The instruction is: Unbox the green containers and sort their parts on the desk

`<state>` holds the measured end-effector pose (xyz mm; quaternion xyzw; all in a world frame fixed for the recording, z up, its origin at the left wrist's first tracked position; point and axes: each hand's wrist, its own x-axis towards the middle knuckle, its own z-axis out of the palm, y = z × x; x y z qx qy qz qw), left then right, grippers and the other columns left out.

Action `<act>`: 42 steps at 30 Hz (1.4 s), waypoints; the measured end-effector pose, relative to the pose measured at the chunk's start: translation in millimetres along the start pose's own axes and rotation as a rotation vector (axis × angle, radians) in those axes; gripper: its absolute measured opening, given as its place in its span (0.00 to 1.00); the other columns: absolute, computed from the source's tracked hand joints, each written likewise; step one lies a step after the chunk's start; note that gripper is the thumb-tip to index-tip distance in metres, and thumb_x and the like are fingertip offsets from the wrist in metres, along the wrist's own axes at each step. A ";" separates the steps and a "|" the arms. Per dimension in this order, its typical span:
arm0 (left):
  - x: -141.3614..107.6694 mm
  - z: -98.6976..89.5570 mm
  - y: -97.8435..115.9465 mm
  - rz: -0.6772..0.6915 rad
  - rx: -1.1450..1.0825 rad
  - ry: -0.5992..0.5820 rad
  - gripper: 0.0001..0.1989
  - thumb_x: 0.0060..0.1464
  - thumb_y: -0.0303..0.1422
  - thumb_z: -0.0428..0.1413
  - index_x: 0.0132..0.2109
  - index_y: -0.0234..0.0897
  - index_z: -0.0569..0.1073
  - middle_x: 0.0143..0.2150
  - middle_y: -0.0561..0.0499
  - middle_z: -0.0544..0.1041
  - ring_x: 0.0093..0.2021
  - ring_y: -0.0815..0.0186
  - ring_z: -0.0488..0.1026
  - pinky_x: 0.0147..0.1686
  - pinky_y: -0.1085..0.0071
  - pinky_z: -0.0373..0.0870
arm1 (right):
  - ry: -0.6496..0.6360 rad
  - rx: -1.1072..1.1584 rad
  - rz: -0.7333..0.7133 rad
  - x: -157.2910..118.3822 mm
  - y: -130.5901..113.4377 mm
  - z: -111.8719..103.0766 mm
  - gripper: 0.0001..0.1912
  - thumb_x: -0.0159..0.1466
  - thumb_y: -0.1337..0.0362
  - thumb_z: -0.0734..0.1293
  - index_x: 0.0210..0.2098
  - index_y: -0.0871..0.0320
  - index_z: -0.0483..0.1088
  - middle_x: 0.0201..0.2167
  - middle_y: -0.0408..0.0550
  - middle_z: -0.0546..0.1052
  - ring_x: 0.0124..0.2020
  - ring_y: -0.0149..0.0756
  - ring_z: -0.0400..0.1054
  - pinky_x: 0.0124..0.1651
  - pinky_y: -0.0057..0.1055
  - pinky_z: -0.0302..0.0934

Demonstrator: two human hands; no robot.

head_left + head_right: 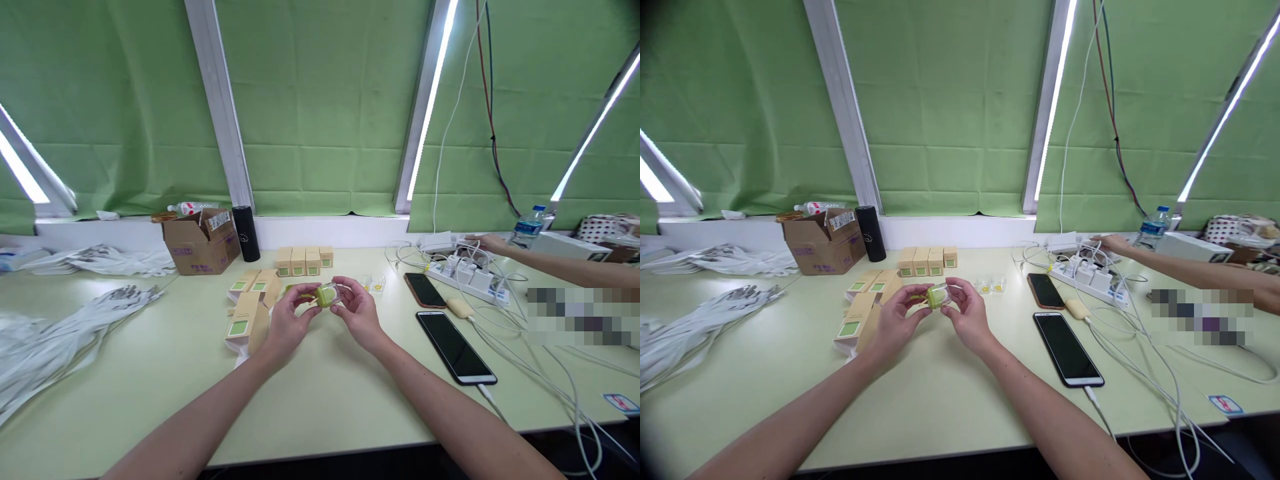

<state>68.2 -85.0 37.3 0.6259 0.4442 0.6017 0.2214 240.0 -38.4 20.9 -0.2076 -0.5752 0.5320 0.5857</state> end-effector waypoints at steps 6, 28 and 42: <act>-3.8 -6.0 -0.8 0.494 0.368 0.004 0.08 0.62 0.26 0.57 0.44 0.43 0.78 0.54 0.44 0.83 0.54 0.55 0.79 0.56 0.52 0.75 | -0.013 -0.193 -0.163 -6.4 -3.6 0.5 0.24 0.57 0.71 0.69 0.53 0.49 0.72 0.55 0.50 0.73 0.58 0.43 0.70 0.61 0.44 0.70; -3.4 -5.2 -1.6 0.564 0.454 0.009 0.08 0.64 0.28 0.55 0.39 0.44 0.79 0.51 0.43 0.85 0.52 0.55 0.82 0.52 0.52 0.78 | -0.114 -0.603 -0.429 -13.1 -4.8 -3.5 0.31 0.62 0.73 0.68 0.62 0.46 0.65 0.56 0.52 0.75 0.57 0.49 0.70 0.59 0.50 0.68; -3.4 -4.2 -0.1 0.485 0.430 0.035 0.07 0.64 0.28 0.52 0.39 0.43 0.73 0.49 0.44 0.85 0.50 0.56 0.81 0.51 0.54 0.76 | -0.108 -0.639 -0.335 -7.2 -1.5 -6.5 0.30 0.60 0.72 0.70 0.60 0.48 0.68 0.54 0.52 0.77 0.56 0.49 0.71 0.60 0.51 0.67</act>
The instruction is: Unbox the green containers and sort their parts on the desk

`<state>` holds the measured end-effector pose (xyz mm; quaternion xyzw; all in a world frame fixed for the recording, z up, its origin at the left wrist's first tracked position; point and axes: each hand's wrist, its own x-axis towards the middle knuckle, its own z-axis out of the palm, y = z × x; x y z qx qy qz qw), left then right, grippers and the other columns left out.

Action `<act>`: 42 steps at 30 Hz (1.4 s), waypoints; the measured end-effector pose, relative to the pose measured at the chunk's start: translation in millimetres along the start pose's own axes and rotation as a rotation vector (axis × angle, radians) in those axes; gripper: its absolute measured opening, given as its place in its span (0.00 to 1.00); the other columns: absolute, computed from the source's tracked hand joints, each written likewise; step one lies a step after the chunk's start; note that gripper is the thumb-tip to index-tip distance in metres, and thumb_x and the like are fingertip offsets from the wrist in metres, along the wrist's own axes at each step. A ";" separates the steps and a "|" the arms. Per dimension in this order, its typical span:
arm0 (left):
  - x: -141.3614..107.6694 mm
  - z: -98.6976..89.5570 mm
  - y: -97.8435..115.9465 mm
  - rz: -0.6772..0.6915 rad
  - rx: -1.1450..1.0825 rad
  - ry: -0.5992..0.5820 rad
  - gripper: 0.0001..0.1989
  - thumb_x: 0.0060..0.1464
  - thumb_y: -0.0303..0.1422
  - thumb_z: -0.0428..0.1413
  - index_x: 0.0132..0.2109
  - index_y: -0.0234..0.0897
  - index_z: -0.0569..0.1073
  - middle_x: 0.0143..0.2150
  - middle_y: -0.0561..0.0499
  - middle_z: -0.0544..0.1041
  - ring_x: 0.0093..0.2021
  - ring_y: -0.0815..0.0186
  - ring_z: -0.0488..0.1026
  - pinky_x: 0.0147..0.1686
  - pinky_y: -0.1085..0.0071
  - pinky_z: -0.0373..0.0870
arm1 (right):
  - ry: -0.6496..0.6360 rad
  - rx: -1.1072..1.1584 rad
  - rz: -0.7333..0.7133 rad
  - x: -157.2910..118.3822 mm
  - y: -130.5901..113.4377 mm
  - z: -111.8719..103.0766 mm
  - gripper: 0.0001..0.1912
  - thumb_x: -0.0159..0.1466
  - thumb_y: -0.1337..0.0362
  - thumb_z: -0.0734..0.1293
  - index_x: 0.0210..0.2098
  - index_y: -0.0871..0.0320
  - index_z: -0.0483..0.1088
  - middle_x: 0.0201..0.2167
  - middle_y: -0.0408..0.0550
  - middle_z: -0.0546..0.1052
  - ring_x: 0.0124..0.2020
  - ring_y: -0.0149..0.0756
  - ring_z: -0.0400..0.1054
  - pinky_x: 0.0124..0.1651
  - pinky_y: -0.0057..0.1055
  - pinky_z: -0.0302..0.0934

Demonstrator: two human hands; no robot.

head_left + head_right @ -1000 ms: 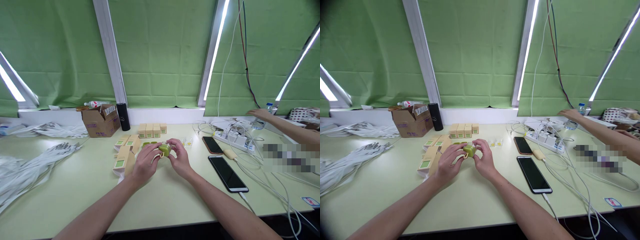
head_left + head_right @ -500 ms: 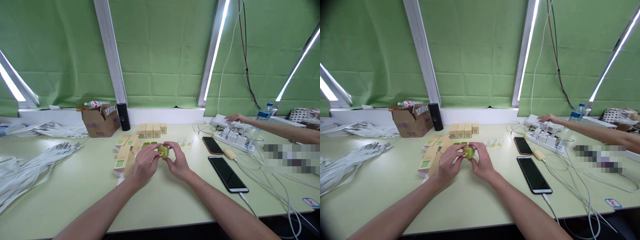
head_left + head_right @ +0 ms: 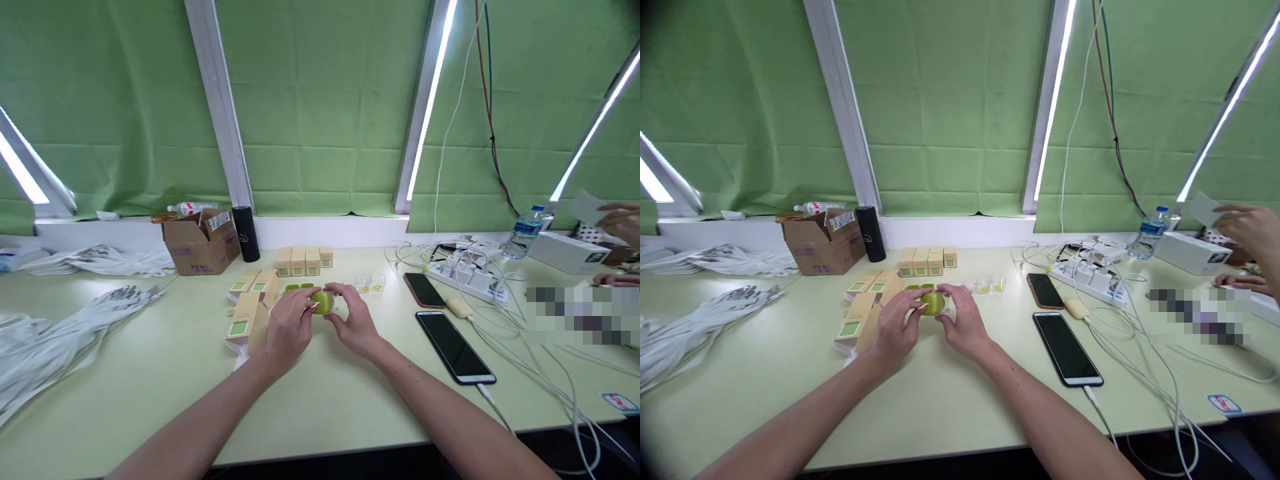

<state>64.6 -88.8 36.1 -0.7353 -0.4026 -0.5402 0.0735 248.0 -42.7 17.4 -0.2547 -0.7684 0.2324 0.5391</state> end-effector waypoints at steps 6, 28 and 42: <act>5.3 -3.9 2.0 -0.380 -0.206 0.095 0.08 0.66 0.39 0.56 0.38 0.43 0.67 0.52 0.44 0.84 0.51 0.56 0.81 0.50 0.59 0.75 | 0.086 0.088 0.192 6.0 8.0 -6.0 0.27 0.58 0.70 0.71 0.57 0.49 0.71 0.55 0.49 0.78 0.55 0.47 0.72 0.63 0.49 0.64; 11.7 6.3 -18.6 -1.032 -1.005 0.279 0.16 0.51 0.31 0.68 0.37 0.38 0.66 0.39 0.44 0.84 0.41 0.57 0.84 0.54 0.54 0.77 | -0.063 -0.711 0.449 50.5 15.7 -116.5 0.22 0.59 0.71 0.71 0.53 0.57 0.71 0.49 0.52 0.77 0.47 0.42 0.72 0.48 0.35 0.63; 13.6 5.5 -16.6 -1.040 -1.058 0.272 0.13 0.51 0.28 0.66 0.36 0.38 0.68 0.38 0.44 0.85 0.40 0.57 0.85 0.52 0.56 0.78 | -0.390 -1.062 0.620 34.2 46.8 -105.8 0.23 0.64 0.77 0.63 0.57 0.58 0.70 0.54 0.58 0.73 0.55 0.45 0.73 0.45 0.30 0.62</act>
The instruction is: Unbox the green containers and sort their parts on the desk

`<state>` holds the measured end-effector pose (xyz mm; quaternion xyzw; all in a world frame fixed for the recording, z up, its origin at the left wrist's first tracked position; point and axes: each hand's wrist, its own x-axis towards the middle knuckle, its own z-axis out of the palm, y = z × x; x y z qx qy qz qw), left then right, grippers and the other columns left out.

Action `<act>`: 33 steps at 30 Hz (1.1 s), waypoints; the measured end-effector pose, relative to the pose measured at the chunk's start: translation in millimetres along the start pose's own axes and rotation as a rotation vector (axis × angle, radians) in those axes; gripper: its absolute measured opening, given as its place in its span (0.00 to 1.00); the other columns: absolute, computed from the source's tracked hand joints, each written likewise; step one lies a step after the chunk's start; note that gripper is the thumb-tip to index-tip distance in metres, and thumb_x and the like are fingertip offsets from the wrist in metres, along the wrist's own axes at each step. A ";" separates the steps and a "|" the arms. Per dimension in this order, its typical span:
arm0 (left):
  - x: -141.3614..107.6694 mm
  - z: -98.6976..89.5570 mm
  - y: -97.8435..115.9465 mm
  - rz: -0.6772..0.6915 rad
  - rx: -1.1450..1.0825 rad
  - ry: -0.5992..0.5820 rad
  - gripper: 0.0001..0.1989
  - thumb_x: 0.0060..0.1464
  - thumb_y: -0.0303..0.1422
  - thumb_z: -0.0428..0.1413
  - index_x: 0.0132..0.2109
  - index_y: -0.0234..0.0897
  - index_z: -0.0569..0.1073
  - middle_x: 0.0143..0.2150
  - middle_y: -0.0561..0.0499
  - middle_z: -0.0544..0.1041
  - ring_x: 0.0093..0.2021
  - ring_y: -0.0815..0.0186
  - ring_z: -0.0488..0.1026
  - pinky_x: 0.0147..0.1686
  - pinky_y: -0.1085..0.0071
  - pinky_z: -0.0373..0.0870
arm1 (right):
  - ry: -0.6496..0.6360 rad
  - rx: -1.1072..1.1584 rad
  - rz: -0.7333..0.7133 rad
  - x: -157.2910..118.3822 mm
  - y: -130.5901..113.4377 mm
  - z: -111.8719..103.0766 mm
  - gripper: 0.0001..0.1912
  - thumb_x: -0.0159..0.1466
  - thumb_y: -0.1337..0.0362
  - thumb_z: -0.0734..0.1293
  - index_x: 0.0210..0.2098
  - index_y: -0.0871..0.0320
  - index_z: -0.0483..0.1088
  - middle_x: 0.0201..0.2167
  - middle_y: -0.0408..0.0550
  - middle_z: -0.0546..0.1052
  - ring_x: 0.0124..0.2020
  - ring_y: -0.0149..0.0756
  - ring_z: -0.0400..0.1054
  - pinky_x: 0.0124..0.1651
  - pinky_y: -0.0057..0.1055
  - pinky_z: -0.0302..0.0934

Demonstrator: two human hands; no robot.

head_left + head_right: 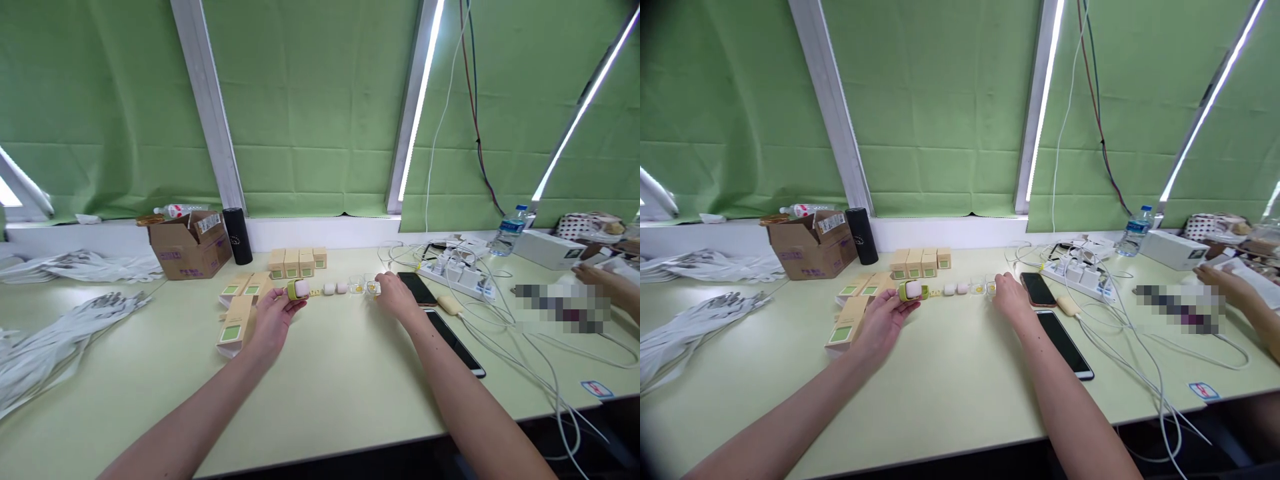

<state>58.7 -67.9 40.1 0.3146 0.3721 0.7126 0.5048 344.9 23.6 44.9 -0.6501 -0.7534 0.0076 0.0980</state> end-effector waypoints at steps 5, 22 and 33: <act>-1.3 1.4 0.6 0.003 0.001 0.015 0.12 0.51 0.29 0.66 0.36 0.37 0.68 0.38 0.44 0.85 0.40 0.58 0.84 0.51 0.57 0.78 | -0.009 -0.023 0.007 2.2 0.8 3.8 0.21 0.65 0.75 0.63 0.56 0.58 0.71 0.56 0.60 0.73 0.53 0.46 0.75 0.43 0.31 0.64; -3.0 2.2 0.3 0.003 0.012 0.015 0.12 0.53 0.29 0.66 0.35 0.38 0.69 0.39 0.46 0.84 0.40 0.59 0.84 0.50 0.58 0.78 | 0.001 -0.096 -0.075 3.4 6.5 2.6 0.28 0.63 0.75 0.63 0.60 0.49 0.71 0.59 0.52 0.77 0.52 0.44 0.77 0.45 0.32 0.63; -2.5 0.1 -0.7 0.017 0.020 -0.004 0.14 0.50 0.32 0.68 0.35 0.38 0.69 0.40 0.45 0.83 0.41 0.58 0.83 0.51 0.56 0.77 | -0.001 -0.114 -0.176 3.2 1.1 0.8 0.26 0.61 0.75 0.64 0.57 0.52 0.71 0.58 0.52 0.75 0.55 0.45 0.73 0.51 0.34 0.61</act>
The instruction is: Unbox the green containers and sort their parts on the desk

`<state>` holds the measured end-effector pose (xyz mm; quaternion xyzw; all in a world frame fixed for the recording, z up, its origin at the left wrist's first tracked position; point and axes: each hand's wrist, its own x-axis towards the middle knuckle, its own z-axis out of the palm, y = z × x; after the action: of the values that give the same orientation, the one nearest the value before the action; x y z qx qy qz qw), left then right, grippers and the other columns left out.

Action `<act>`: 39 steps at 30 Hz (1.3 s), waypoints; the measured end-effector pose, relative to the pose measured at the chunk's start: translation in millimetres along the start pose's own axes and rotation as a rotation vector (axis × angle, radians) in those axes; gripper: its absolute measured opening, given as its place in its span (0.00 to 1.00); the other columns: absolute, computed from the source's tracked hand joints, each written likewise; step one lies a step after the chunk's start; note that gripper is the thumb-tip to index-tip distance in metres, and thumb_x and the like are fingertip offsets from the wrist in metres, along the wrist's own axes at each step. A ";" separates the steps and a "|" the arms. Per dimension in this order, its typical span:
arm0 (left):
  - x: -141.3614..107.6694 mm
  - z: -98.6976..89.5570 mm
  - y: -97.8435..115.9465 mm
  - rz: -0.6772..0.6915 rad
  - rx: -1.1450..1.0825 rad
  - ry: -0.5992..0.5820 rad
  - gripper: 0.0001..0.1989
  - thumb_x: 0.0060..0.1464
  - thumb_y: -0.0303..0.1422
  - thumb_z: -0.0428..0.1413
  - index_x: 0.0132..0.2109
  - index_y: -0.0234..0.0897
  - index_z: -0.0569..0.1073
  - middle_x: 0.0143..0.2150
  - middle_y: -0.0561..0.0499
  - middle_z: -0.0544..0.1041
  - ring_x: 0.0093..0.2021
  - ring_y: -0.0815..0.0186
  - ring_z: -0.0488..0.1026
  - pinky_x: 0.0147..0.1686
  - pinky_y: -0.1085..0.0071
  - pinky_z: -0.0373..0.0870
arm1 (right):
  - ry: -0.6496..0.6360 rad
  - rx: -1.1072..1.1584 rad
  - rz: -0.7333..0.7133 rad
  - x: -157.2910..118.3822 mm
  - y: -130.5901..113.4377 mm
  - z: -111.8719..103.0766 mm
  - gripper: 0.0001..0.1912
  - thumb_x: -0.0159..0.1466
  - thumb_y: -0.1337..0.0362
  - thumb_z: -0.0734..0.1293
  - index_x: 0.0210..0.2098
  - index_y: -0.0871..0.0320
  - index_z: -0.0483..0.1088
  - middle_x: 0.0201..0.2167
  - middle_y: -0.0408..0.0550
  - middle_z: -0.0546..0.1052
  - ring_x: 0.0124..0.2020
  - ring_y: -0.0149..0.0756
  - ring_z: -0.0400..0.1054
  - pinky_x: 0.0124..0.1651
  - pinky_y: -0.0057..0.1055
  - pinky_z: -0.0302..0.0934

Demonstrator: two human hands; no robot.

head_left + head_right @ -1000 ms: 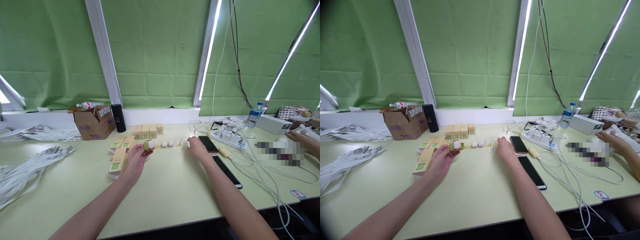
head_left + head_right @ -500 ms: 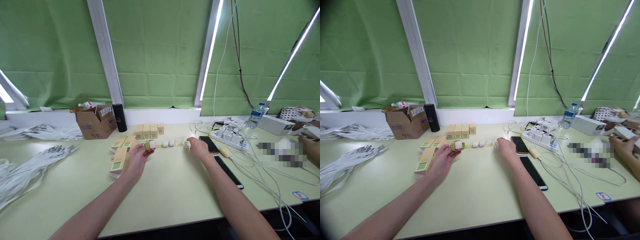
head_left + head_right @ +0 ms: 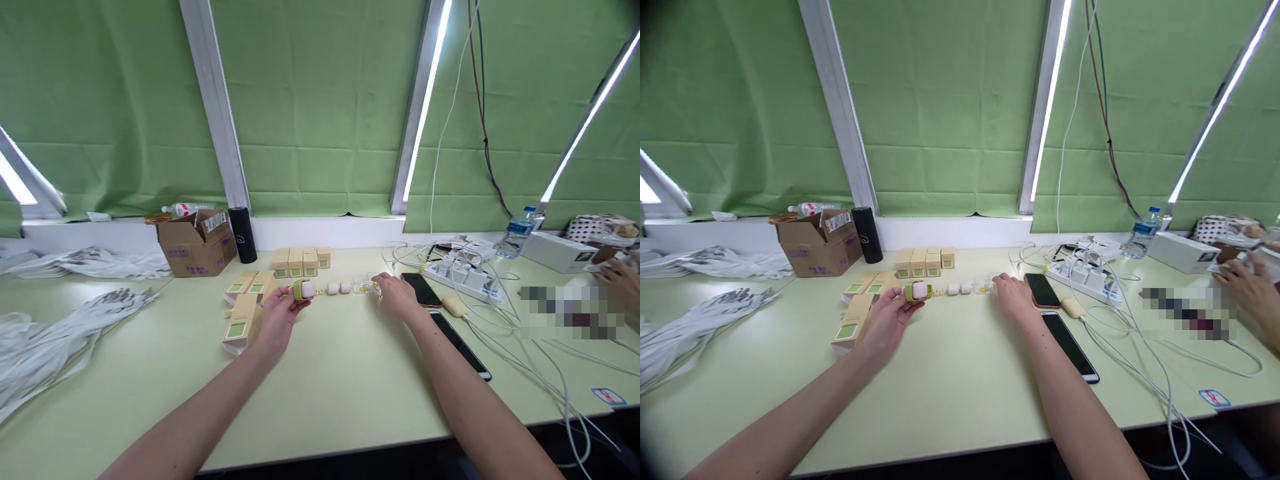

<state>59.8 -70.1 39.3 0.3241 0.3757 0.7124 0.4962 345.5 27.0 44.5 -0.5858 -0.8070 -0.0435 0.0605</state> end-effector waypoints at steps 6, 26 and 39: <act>-0.5 -0.1 -0.4 0.009 0.003 -0.011 0.15 0.51 0.33 0.69 0.36 0.38 0.69 0.41 0.45 0.83 0.42 0.58 0.83 0.52 0.56 0.77 | -0.002 0.018 0.023 0.8 -2.2 -0.9 0.26 0.60 0.75 0.65 0.56 0.52 0.72 0.57 0.52 0.76 0.54 0.44 0.74 0.52 0.35 0.60; -1.3 -0.4 0.3 0.012 0.008 -0.013 0.14 0.52 0.34 0.68 0.36 0.37 0.70 0.43 0.44 0.83 0.43 0.59 0.82 0.53 0.57 0.76 | 0.042 0.037 0.080 -2.6 4.2 -2.6 0.24 0.62 0.76 0.64 0.55 0.54 0.72 0.58 0.55 0.73 0.52 0.44 0.74 0.40 0.31 0.60; -0.6 0.2 1.3 0.005 0.011 -0.004 0.13 0.51 0.32 0.68 0.36 0.38 0.70 0.42 0.45 0.83 0.42 0.60 0.82 0.53 0.58 0.77 | -0.032 0.113 0.114 -1.7 6.7 -1.4 0.15 0.62 0.76 0.64 0.43 0.55 0.76 0.53 0.53 0.73 0.45 0.41 0.75 0.35 0.29 0.58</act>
<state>59.6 -71.0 40.5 0.3293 0.3780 0.7107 0.4936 352.4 27.2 45.6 -0.6273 -0.7742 0.0151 0.0828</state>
